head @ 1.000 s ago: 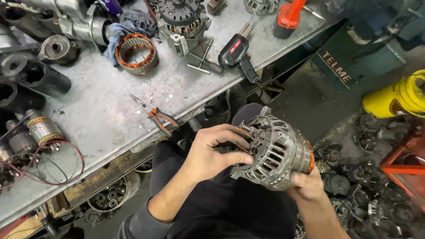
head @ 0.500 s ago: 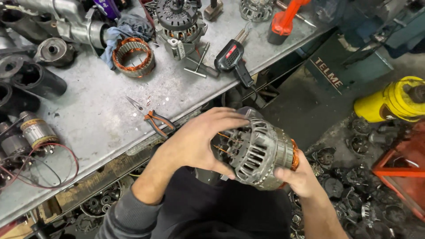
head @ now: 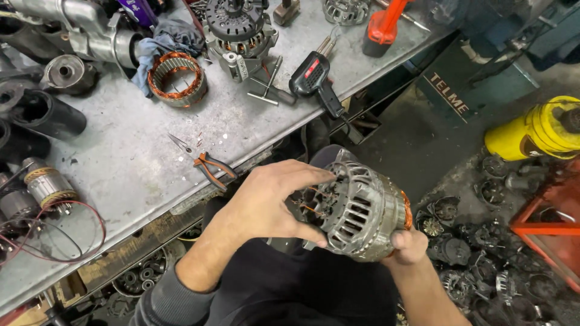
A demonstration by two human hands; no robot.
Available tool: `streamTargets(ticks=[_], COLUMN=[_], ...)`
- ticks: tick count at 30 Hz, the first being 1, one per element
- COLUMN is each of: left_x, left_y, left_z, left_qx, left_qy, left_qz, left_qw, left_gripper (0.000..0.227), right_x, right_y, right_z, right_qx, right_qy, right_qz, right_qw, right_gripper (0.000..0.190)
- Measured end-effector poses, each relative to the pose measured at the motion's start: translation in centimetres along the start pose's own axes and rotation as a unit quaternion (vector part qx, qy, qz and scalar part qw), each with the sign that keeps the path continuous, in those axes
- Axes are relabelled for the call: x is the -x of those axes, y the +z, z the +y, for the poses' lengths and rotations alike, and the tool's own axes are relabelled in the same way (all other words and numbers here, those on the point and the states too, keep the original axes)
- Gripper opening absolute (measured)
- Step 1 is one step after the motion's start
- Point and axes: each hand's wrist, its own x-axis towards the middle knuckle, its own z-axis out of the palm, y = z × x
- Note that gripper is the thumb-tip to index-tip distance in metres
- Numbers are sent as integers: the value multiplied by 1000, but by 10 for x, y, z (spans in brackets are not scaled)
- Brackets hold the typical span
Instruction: The person assembles an alternator by first arranging the copper wires on the stator. They then place the stator into the alternator housing and secure it using a T-handle wrench to tighten the bolts. Finally, they adjust the wires and inspect the assembled unit.
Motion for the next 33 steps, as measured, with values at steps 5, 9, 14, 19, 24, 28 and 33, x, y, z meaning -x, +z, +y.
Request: streamTargets(ticks=[5, 9, 14, 19, 24, 28, 33], left_x=[0, -3, 1, -23, -46, -39, -22], left_y=[5, 3, 3, -13, -23, -22, -11], left_z=[2, 6, -1, 16, 38, 41, 24], left_qx=[5, -20, 1, -63, -327, -297, -180], left_qy=[5, 24, -10, 25, 52, 21, 115], left_qz=[16, 6, 50, 42, -106, -181, -81], left_qw=[1000, 999, 999, 997, 938, 937, 974], left_gripper=[85, 84, 92, 99, 128, 117, 105], right_x=[-9, 1, 9, -20, -31, -31, -26], right_y=[19, 1, -22, 32, 54, 41, 9], right_z=[-14, -22, -32, -31, -23, -18, -9], right_qx=[14, 83, 426, 510, 374, 403, 484], right_qy=[11, 13, 18, -100, -57, -87, -193], right_qz=[1, 34, 131, 200, 111, 43, -105], right_qw=[1000, 996, 895, 830, 919, 910, 847], right_gripper=[91, 89, 96, 118, 123, 133, 143])
